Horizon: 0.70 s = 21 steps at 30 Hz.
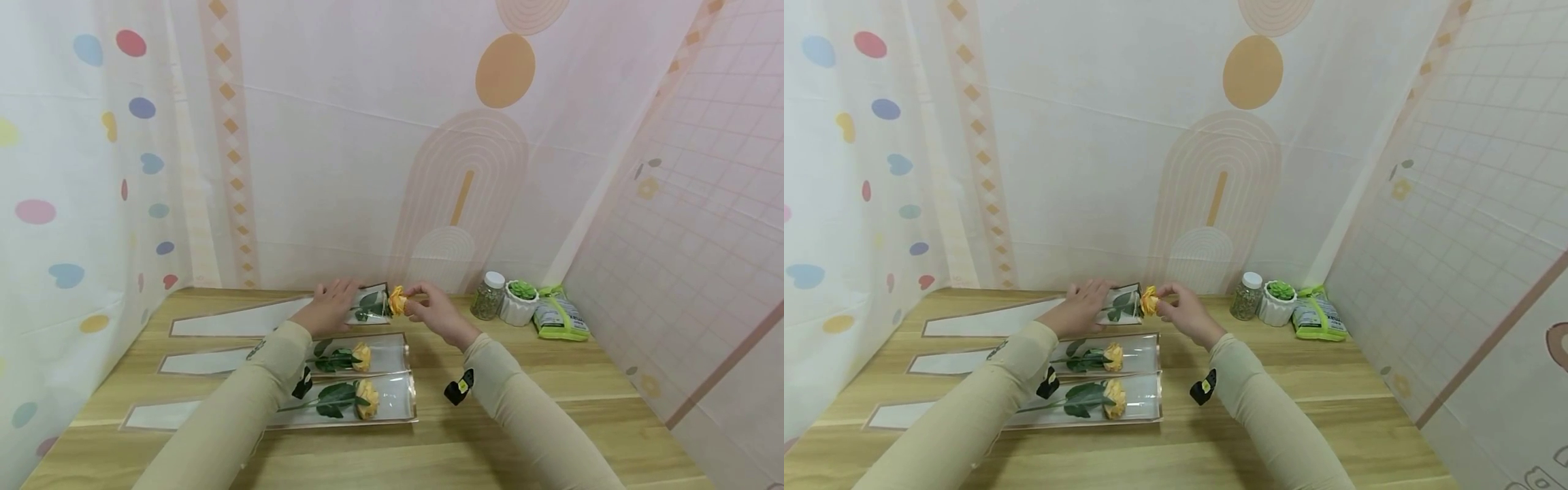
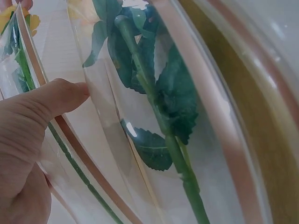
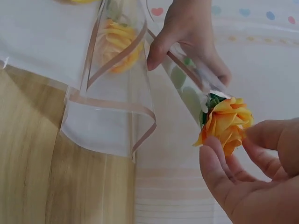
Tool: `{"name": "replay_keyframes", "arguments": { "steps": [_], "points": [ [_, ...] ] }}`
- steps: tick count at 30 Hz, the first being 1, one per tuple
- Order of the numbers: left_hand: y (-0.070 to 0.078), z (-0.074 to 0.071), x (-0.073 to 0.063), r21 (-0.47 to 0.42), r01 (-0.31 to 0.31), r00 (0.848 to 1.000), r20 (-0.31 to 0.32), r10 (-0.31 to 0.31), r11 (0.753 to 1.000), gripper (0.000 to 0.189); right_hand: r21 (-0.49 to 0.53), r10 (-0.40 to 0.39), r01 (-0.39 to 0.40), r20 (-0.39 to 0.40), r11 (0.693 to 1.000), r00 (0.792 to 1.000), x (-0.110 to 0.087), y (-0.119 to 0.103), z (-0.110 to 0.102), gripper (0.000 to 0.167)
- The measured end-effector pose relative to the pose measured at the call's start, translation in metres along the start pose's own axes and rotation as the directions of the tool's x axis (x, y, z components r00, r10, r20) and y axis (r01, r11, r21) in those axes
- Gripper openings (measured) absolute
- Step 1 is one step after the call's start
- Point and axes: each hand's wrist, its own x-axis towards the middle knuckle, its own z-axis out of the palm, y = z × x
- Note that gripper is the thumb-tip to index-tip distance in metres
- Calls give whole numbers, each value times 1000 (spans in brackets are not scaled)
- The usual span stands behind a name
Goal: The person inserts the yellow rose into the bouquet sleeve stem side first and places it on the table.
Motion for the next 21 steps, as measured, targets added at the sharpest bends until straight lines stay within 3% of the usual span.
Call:
{"name": "replay_keyframes", "arguments": {
  "steps": [6, 12, 21],
  "points": [
    [4, -3, -1, -15, 14, 1000, 16, -13, 1000, 86, -8, 37, -38, -28, 999, 999, 2, -1, 2, 14],
    [6, 1, 0, -17, -2, 1000, 10, 2, 1000, 85, 3, 59, -59, -92, 998, 994, 1, 2, 4, 32],
    [6, 2, -1, -19, 3, 1000, 13, -3, 1000, 87, -109, 39, -48, -87, 993, 995, 2, 2, 6, 10]
  ]
}}
